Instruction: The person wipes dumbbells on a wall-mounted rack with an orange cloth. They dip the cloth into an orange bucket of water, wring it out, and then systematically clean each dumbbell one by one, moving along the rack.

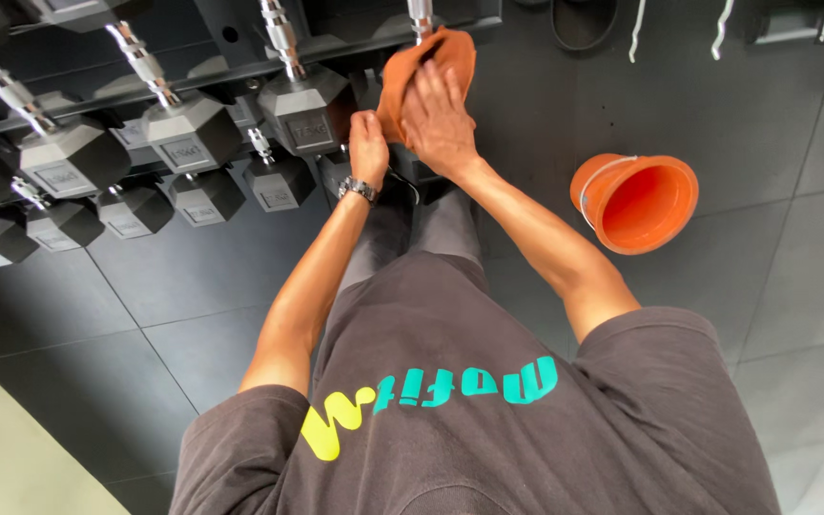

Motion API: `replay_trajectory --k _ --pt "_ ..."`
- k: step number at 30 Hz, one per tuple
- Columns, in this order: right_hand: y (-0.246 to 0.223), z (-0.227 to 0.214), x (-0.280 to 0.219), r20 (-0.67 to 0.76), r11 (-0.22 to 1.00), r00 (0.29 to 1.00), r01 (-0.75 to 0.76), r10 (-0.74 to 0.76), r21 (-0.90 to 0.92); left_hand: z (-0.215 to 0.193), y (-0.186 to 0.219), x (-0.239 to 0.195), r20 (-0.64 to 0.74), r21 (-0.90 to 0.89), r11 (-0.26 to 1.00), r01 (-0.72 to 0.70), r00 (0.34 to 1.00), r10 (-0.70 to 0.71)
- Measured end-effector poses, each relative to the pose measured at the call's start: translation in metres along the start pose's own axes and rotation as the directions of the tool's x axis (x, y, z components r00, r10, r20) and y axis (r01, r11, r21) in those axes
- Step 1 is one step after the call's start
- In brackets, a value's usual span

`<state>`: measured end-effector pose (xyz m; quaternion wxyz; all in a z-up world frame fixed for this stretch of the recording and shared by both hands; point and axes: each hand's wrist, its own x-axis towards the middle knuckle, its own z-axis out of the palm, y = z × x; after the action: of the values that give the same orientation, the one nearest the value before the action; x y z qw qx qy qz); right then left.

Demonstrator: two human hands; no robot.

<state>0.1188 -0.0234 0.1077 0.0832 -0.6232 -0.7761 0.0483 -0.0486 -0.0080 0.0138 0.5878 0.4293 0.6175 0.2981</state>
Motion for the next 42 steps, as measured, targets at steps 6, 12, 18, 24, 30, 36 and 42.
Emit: replay_trajectory --k 6,12,18,24,30,36,42 --pt "-0.03 0.056 0.088 0.43 0.871 0.903 0.21 0.002 -0.444 -0.016 -0.014 -0.025 0.062 0.071 0.991 0.11 0.991 -0.114" --pt "-0.025 0.061 0.096 0.569 0.898 0.822 0.221 0.039 -0.381 -0.047 -0.009 -0.026 0.223 -0.048 0.985 0.168 0.963 -0.153" --pt "-0.024 -0.028 0.045 -0.03 0.939 0.987 0.14 -0.157 -0.313 -0.053 0.028 -0.001 0.275 -0.067 0.979 0.193 0.947 -0.168" --pt "-0.007 -0.07 0.04 -0.107 0.73 0.843 -0.384 0.526 0.565 -0.01 0.076 0.032 0.052 0.242 0.924 -0.295 0.955 0.291" --pt "0.108 -0.077 0.084 -0.457 0.673 0.526 -0.353 0.717 0.65 0.043 0.13 0.077 0.089 0.306 0.866 -0.396 0.917 0.388" --pt "0.153 -0.015 0.094 -0.329 0.909 0.854 -0.332 0.403 0.252 0.105 0.123 0.128 0.002 0.07 0.985 -0.155 0.988 0.155" --pt "0.212 -0.048 0.081 0.0 0.41 0.648 -0.482 0.762 0.774 0.151 0.087 0.15 0.004 0.706 0.667 -0.24 0.942 0.334"
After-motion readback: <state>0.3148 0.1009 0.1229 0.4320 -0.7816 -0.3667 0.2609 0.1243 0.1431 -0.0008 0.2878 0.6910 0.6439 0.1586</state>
